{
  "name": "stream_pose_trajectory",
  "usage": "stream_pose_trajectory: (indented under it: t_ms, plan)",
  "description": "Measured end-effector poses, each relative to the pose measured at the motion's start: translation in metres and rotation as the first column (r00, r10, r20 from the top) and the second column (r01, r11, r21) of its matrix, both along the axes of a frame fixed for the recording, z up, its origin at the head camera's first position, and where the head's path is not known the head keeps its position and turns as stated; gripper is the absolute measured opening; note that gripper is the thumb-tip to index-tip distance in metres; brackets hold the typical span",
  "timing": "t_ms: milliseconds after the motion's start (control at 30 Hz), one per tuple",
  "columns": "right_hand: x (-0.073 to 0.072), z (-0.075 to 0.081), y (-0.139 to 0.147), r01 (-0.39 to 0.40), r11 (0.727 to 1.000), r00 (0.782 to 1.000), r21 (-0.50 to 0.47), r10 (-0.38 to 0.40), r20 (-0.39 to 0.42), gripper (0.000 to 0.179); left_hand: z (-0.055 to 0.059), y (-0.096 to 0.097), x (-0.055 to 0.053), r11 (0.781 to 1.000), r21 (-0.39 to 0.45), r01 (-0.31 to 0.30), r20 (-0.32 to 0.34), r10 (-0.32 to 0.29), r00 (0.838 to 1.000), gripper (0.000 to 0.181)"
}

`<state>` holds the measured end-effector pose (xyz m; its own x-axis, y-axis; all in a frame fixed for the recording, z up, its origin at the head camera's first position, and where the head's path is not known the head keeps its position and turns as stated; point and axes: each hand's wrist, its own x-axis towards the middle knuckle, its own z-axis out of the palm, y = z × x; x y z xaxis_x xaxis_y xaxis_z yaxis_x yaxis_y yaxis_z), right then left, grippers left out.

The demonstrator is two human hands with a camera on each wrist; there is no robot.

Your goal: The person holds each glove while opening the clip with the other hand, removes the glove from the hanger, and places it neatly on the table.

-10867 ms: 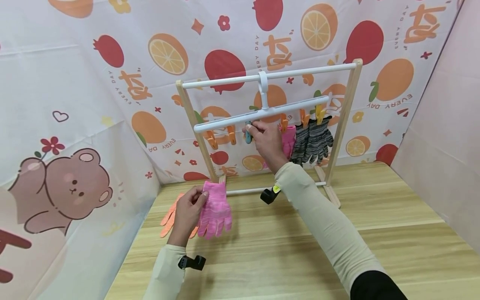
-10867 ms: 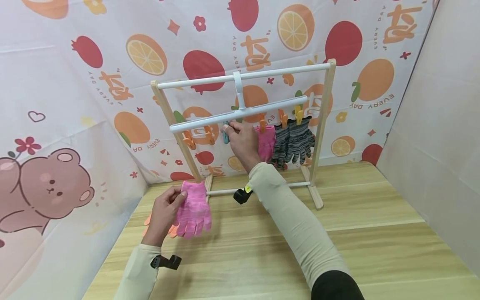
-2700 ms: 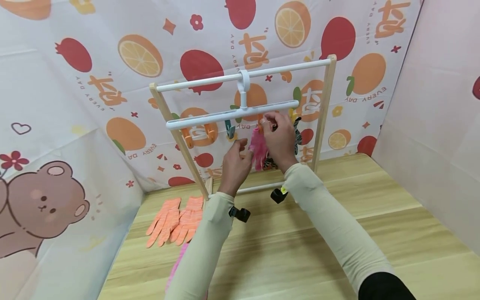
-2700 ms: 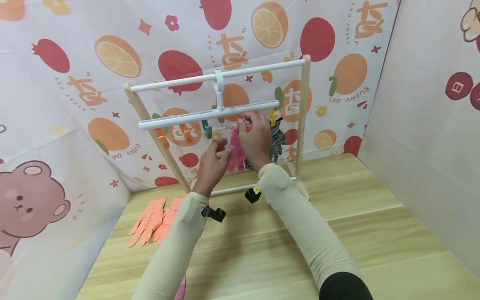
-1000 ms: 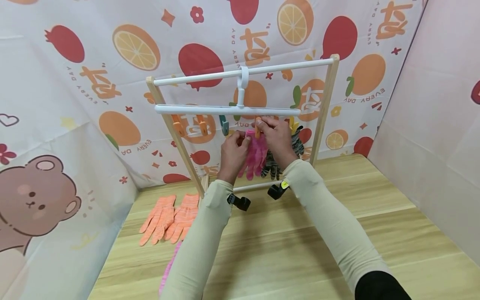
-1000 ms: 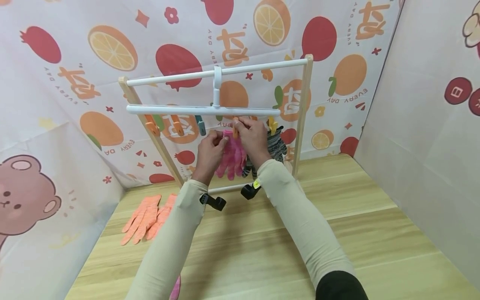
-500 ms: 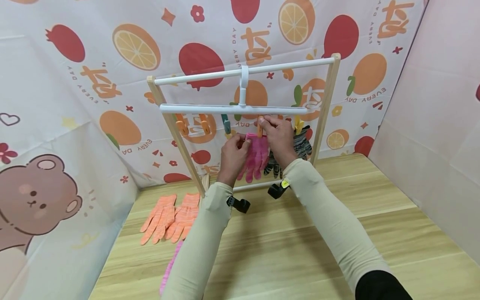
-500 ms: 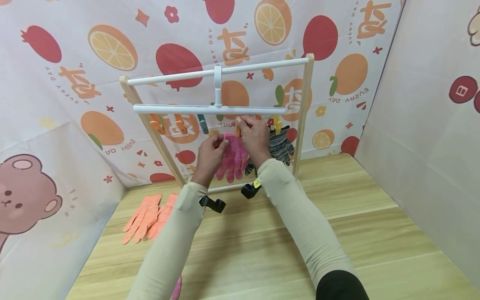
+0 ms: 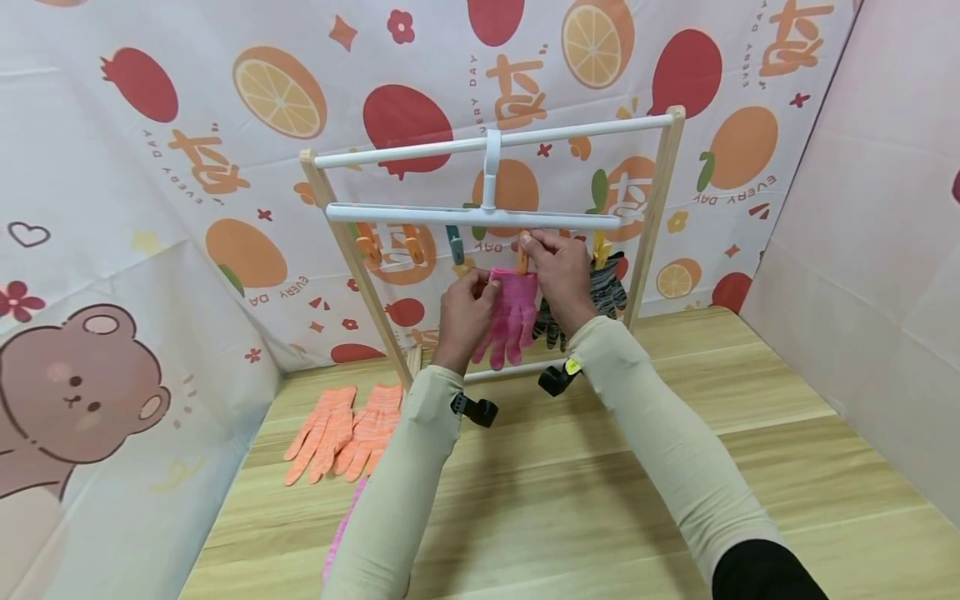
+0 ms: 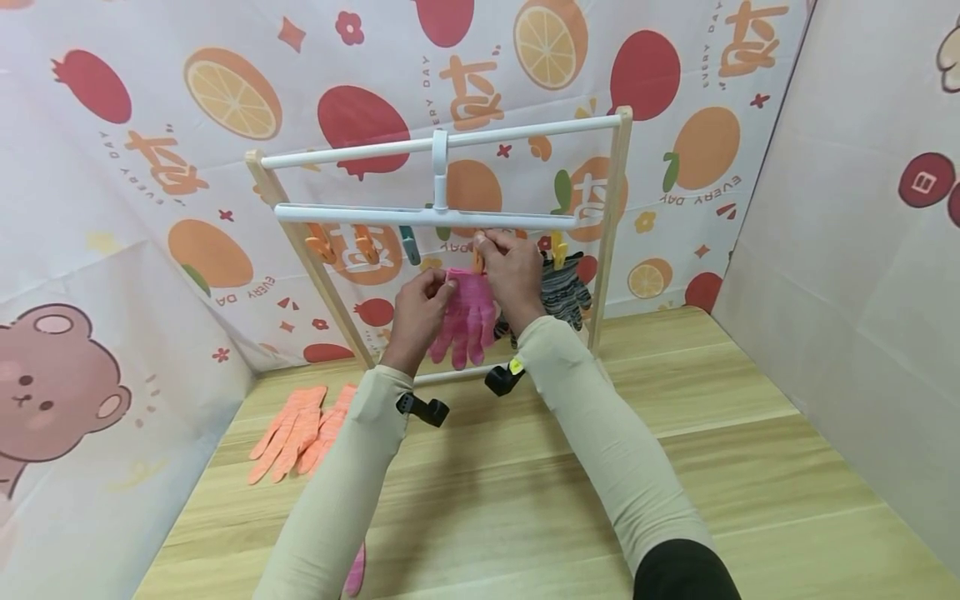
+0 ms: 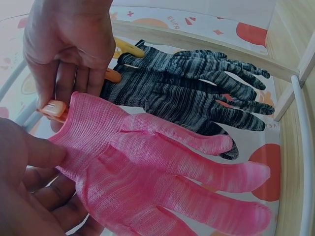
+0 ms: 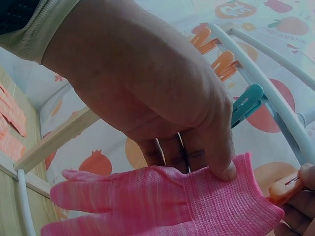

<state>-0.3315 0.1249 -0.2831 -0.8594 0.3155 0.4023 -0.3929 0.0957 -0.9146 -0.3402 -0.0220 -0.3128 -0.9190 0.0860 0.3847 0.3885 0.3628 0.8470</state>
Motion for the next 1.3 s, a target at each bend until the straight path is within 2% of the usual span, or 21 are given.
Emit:
stream_pose_trajectory:
  t_ms: [167, 600, 833, 1300]
  plan:
    - [0.001, 0.003, 0.0, 0.012, 1.0, 1.0, 0.026, -0.012, 0.002, 0.026, -0.001, -0.005, 0.002, 1.0, 0.008, 0.012, 0.008, -0.012, 1.0, 0.017]
    - [0.003, 0.001, -0.002, 0.018, 0.999, 1.0, 0.032, -0.019, 0.01, 0.027, -0.006, -0.015, 0.006, 1.0, 0.0, -0.005, 0.024, 0.005, 1.0, 0.017]
    - [0.004, 0.002, -0.002, 0.03, 0.999, 1.0, 0.027, -0.03, 0.007, 0.029, -0.006, -0.021, 0.009, 0.999, -0.023, -0.029, 0.003, 0.029, 1.0, 0.017]
    - [0.007, 0.003, -0.001, 0.044, 0.997, 0.999, 0.059, -0.046, 0.025, 0.027, -0.006, -0.032, 0.013, 0.999, -0.037, -0.016, -0.001, 0.016, 1.0, 0.017]
